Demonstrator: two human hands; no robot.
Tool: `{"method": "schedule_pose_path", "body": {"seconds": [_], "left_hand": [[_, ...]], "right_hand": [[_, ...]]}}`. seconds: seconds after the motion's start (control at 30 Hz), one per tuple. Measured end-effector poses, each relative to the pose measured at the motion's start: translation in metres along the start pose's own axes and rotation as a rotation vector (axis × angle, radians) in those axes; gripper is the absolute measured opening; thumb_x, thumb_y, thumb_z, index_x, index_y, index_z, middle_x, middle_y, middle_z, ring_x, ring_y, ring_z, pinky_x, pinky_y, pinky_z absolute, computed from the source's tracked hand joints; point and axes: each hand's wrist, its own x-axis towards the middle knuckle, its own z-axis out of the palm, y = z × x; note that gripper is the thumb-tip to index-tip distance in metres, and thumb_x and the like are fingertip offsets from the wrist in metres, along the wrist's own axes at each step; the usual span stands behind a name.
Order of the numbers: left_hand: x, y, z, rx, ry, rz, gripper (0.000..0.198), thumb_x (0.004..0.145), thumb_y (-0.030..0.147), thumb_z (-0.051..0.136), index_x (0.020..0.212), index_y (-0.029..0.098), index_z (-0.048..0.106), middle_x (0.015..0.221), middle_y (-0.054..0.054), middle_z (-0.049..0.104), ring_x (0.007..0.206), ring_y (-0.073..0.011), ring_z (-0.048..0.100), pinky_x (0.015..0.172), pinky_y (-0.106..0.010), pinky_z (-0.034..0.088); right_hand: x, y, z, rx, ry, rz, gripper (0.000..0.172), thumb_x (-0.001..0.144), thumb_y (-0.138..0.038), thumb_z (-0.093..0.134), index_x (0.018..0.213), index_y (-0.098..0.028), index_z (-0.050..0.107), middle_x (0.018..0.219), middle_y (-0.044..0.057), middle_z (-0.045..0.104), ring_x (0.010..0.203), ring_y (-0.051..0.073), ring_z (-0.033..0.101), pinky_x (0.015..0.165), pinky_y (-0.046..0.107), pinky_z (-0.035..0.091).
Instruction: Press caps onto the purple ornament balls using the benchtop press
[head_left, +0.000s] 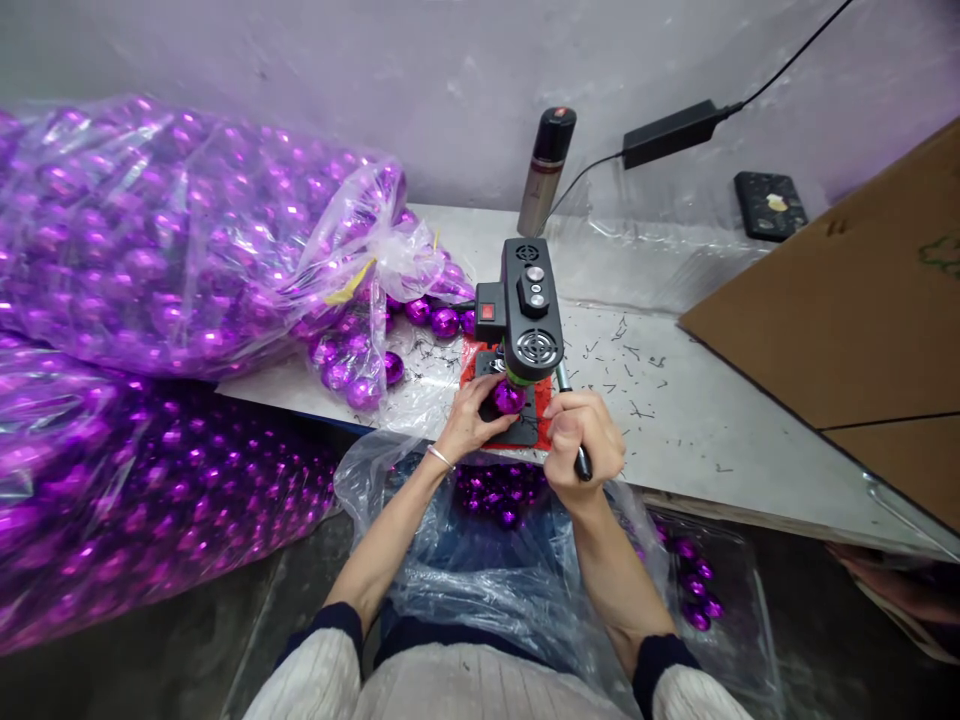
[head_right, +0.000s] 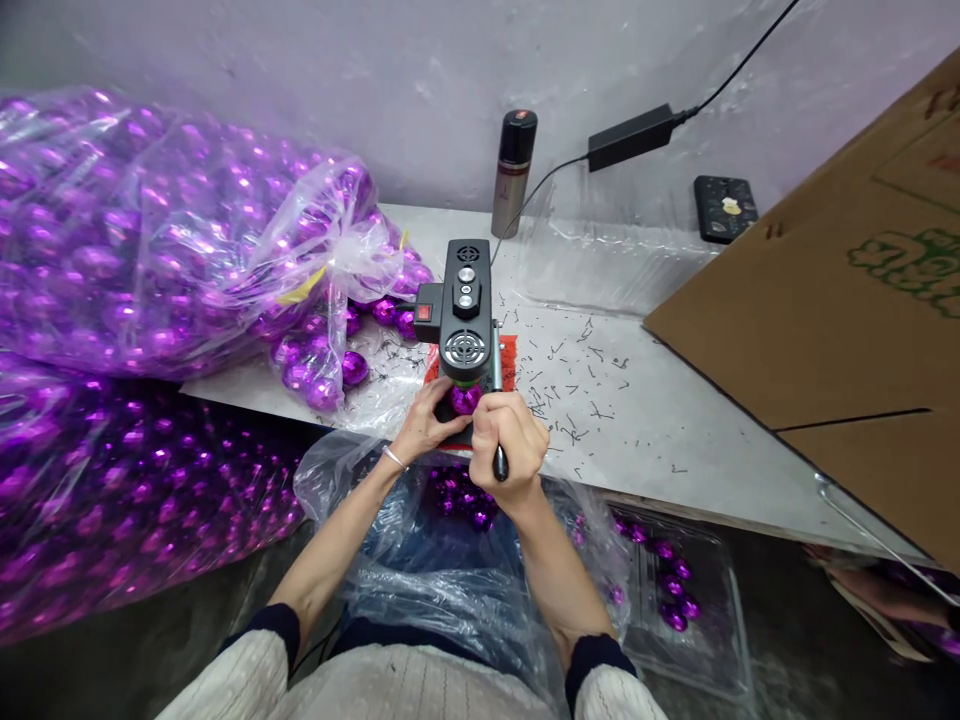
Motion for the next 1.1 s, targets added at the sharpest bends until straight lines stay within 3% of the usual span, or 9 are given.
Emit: {"method": "schedule_pose_path", "body": {"seconds": [0.4,0.77,1.1], "left_hand": [[-0.005,-0.007,0.004,-0.015,-0.015,-0.011,0.068,0.079,0.051,0.082,0.138,0.026,0.062,0.136,-0.013,0.066,0.131,-0.0324,0.059,0.114,-0.050,0.042],[-0.005,-0.009,0.004,-0.007,-0.023,0.007,0.068,0.078,0.052,0.083,0.137,0.025,0.062,0.135,-0.014,0.067,0.130,-0.0317,0.061,0.112,-0.049,0.043],[-0.005,-0.010,0.004,-0.032,-0.028,-0.007,0.069,0.076,0.052,0.084,0.137,0.027,0.063,0.137,-0.013,0.067,0.131,-0.0311,0.060,0.112,-0.048,0.043]], "right_hand": [[-0.010,0.004,0.000,-0.045,-0.003,0.019,0.023,0.095,-0.014,0.048,0.074,-0.022,0.053,0.073,0.001,0.063,0.067,0.014,0.060,0.061,0.030,0.045],[-0.031,0.022,0.016,-0.017,0.149,-0.039,0.029,0.098,-0.024,0.044,0.070,-0.023,0.049,0.069,-0.001,0.060,0.057,0.014,0.054,0.060,0.033,0.048],[-0.037,0.027,0.021,-0.022,0.200,-0.055,0.029,0.097,-0.025,0.042,0.069,-0.024,0.050,0.065,-0.001,0.057,0.054,0.015,0.053,0.061,0.037,0.047]]}}
